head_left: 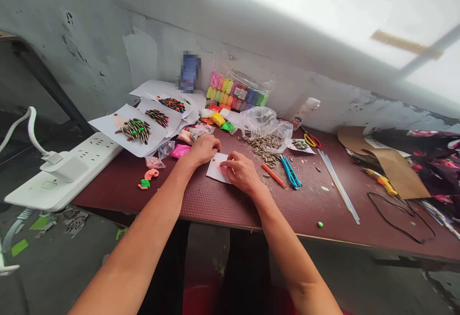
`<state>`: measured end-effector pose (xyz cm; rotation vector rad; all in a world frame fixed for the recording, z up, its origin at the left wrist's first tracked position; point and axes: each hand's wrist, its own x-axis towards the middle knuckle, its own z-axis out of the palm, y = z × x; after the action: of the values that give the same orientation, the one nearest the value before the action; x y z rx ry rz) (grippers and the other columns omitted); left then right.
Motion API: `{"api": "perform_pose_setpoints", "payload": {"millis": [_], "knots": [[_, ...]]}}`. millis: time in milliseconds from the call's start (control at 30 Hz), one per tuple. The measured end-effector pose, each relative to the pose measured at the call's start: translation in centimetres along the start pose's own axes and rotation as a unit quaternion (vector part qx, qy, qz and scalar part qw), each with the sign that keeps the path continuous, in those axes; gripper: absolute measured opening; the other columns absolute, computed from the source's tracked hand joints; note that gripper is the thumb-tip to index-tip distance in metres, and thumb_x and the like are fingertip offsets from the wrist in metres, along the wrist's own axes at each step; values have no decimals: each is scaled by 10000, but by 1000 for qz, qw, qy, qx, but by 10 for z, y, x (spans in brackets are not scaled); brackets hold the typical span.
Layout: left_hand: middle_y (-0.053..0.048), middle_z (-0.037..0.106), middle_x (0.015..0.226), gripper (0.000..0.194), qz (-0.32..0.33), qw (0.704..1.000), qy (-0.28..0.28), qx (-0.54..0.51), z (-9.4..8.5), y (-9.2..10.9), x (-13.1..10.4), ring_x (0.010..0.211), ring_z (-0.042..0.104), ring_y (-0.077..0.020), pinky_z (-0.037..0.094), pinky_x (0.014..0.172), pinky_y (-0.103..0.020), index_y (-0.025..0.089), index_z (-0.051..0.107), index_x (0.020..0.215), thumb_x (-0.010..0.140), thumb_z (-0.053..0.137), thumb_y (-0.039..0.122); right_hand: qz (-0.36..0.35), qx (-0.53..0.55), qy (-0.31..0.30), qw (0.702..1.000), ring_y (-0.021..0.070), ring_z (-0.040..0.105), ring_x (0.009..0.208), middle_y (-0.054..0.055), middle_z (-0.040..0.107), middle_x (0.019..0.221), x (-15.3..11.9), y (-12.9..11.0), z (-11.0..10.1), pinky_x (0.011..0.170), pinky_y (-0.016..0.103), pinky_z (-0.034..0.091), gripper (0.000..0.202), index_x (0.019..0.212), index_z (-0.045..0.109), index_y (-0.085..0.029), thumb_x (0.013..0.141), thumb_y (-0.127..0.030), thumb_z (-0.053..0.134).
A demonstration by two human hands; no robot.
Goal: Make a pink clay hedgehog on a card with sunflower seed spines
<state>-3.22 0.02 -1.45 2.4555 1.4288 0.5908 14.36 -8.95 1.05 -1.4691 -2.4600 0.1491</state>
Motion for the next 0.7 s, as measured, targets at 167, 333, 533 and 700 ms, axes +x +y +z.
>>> {"api": "perform_pose_setpoints", "payload": {"millis": [167,333,533,700], "knots": [[-68,750,952,282,2,1000,3,-3,1,-1,0,956,649,-231,508,884,-330,202,785,863,764,534,119,4,1,19,1000,190,592,935,72,662,1011,0,3,0,822,285,443,296,1009,793,-222,882,-115,548],[-61,749,945,275,4,1000,6,-6,2,-2,0,953,645,-227,508,884,-324,205,783,856,764,539,114,-20,-2,11,1000,175,578,889,62,652,974,-1,1,-2,806,273,425,265,944,796,-231,885,-127,559],[-70,749,959,277,-3,1000,2,-10,1,-1,0,969,647,-233,500,900,-328,199,783,865,771,538,112,-23,-24,2,999,177,570,886,75,656,987,-1,-2,-3,797,279,412,261,952,797,-207,899,-127,554],[-65,750,971,258,-7,1000,-3,-9,0,0,0,986,644,-234,495,903,-325,198,776,860,778,547,110,-17,-20,6,1000,182,579,912,73,662,1006,-1,0,-1,806,278,422,274,988,795,-217,896,-128,553]]}}
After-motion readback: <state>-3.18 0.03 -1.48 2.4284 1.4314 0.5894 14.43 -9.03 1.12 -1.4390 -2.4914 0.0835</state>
